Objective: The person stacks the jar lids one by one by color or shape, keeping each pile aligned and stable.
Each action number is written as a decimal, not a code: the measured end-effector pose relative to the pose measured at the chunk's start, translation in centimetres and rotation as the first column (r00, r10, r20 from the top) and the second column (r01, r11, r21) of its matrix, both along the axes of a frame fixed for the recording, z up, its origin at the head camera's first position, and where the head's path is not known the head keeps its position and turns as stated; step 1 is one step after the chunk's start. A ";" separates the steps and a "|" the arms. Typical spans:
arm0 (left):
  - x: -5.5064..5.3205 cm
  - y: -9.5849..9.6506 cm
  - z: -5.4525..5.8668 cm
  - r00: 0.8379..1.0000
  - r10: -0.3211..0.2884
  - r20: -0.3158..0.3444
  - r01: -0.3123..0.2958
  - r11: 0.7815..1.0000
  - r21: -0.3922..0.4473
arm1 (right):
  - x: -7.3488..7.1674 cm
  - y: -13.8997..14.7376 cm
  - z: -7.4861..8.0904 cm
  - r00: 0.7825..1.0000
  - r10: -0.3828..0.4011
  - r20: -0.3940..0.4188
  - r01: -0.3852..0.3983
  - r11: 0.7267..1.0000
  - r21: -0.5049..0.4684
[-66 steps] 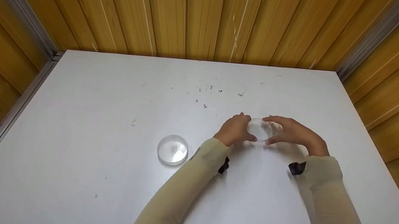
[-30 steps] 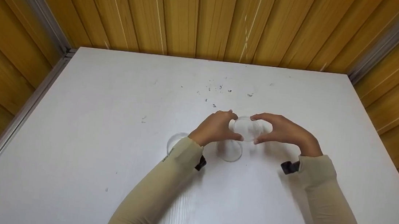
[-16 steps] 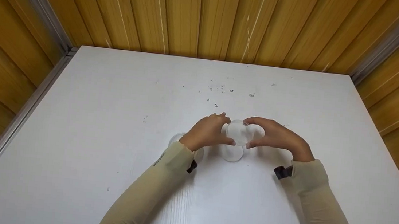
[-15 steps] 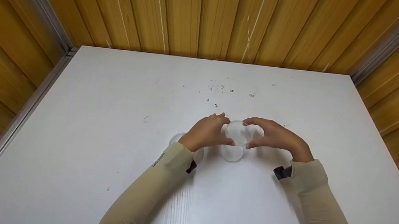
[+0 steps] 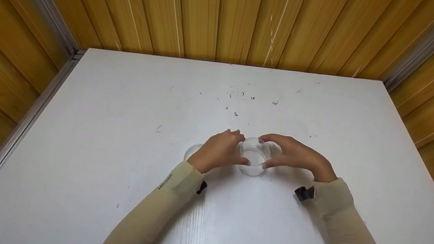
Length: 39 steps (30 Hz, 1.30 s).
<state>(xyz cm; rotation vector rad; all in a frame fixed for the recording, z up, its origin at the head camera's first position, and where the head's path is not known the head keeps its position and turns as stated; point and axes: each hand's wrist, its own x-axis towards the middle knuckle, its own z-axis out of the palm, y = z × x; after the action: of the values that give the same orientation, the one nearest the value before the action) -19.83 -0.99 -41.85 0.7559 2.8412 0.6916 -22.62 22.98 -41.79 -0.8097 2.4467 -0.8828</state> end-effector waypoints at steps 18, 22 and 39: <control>0.9 0.3 -1.0 0.999 -0.027 -0.043 0.025 0.999 -0.032 | 0.7 -0.3 -0.8 0.999 0.031 -0.037 -0.030 0.999 0.040; 0.9 0.5 -1.1 0.998 -0.029 -0.049 0.027 0.998 -0.053 | 0.8 -0.3 -0.9 0.999 0.034 -0.033 -0.033 0.998 0.049; 1.1 0.6 -1.1 0.997 -0.037 -0.071 0.030 0.994 -0.102 | 0.7 -0.3 -1.1 0.997 0.057 -0.046 -0.055 0.998 0.041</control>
<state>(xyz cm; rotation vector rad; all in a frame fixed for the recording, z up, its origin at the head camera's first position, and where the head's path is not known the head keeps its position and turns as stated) -18.75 -0.40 -42.99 0.8268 2.8951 0.5213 -21.89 22.73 -42.93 -0.8902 2.4612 -0.8010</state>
